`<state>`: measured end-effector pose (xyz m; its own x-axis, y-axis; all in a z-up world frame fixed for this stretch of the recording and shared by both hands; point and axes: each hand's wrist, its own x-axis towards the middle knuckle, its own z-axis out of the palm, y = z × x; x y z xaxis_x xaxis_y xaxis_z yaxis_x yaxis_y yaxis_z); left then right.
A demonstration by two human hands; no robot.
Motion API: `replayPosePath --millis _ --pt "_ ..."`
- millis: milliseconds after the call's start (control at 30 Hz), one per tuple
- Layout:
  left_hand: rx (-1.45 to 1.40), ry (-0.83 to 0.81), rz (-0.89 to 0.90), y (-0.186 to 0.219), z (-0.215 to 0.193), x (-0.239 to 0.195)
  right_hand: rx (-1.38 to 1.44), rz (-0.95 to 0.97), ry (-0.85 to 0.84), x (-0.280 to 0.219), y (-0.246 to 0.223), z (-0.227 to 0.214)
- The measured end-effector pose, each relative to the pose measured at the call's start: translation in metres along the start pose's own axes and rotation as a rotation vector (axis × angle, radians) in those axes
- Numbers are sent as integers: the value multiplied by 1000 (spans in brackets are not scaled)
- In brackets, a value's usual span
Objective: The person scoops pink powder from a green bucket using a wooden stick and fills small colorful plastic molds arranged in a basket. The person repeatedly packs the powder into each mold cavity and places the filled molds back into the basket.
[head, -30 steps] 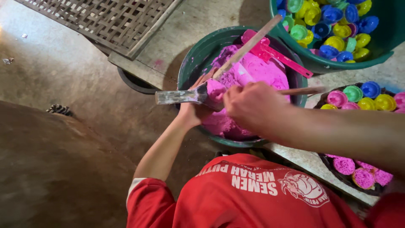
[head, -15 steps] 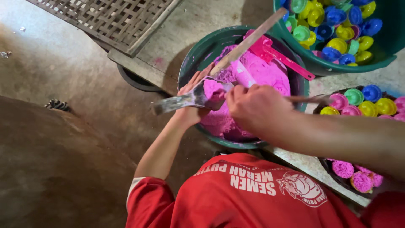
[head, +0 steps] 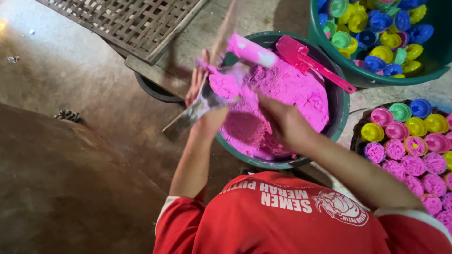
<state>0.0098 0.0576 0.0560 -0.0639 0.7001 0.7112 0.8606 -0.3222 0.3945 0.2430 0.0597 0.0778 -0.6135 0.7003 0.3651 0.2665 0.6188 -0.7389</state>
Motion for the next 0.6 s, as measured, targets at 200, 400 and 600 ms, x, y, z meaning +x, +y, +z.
replayPosePath --millis 200,400,600 --pt "131 -201 -189 -14 -15 16 157 465 -278 -29 19 -14" --pt "233 -242 -194 5 -1 12 73 196 13 -13 42 2" --pt "83 -119 -122 -24 13 3 29 80 -63 -42 52 14"
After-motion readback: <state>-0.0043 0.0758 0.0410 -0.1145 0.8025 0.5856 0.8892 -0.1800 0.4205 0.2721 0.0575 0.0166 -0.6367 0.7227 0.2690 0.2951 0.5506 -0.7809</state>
